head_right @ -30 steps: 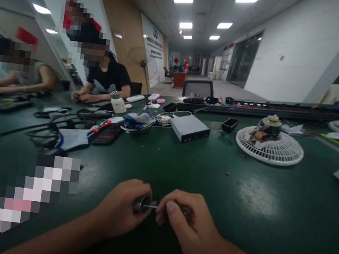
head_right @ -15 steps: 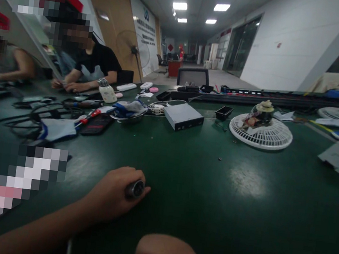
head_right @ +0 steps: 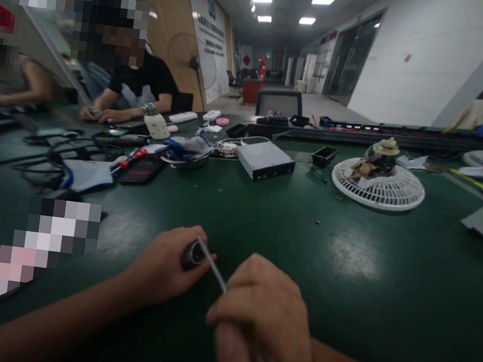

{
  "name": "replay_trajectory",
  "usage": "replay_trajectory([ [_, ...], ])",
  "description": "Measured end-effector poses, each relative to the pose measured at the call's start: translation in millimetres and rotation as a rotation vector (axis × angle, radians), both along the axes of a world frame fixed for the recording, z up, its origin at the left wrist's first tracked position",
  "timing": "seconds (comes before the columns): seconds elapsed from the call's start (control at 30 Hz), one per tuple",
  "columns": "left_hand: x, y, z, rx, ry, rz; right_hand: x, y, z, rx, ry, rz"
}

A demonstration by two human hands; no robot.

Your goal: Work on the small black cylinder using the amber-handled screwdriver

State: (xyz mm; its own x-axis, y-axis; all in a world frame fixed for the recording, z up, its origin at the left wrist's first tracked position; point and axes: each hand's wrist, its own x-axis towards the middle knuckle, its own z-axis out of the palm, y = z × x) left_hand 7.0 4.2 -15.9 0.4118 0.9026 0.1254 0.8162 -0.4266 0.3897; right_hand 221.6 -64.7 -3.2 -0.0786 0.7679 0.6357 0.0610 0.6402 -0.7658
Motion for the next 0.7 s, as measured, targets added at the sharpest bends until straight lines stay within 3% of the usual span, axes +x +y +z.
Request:
replay_trajectory([
  [0.03, 0, -1, 0.6, 0.01, -0.013, 0.004, 0, 13, -3.5, 0.007, 0.017, 0.062],
  [0.1, -1, -2, 2.4, 0.018, -0.023, 0.015, 1, 33, -10.6, -0.218, 0.118, -0.009],
  [0.2, -1, -2, 4.6, 0.017, 0.0, 0.015, 5, 46, -16.5, -0.37, 0.094, 0.071],
  [0.43, -5, -2, 3.8, 0.022, -0.025, -0.03, -2, 39, -8.9, -0.425, -0.166, 0.205],
  [0.57, -6, -4, 5.8, 0.009, -0.068, -0.022, -6, 39, -6.3, -0.494, -0.196, 0.147],
  [0.7, -7, -4, 8.7, 0.02, -0.082, -0.015, -5, 37, -5.9, -0.501, -0.101, -0.015],
])
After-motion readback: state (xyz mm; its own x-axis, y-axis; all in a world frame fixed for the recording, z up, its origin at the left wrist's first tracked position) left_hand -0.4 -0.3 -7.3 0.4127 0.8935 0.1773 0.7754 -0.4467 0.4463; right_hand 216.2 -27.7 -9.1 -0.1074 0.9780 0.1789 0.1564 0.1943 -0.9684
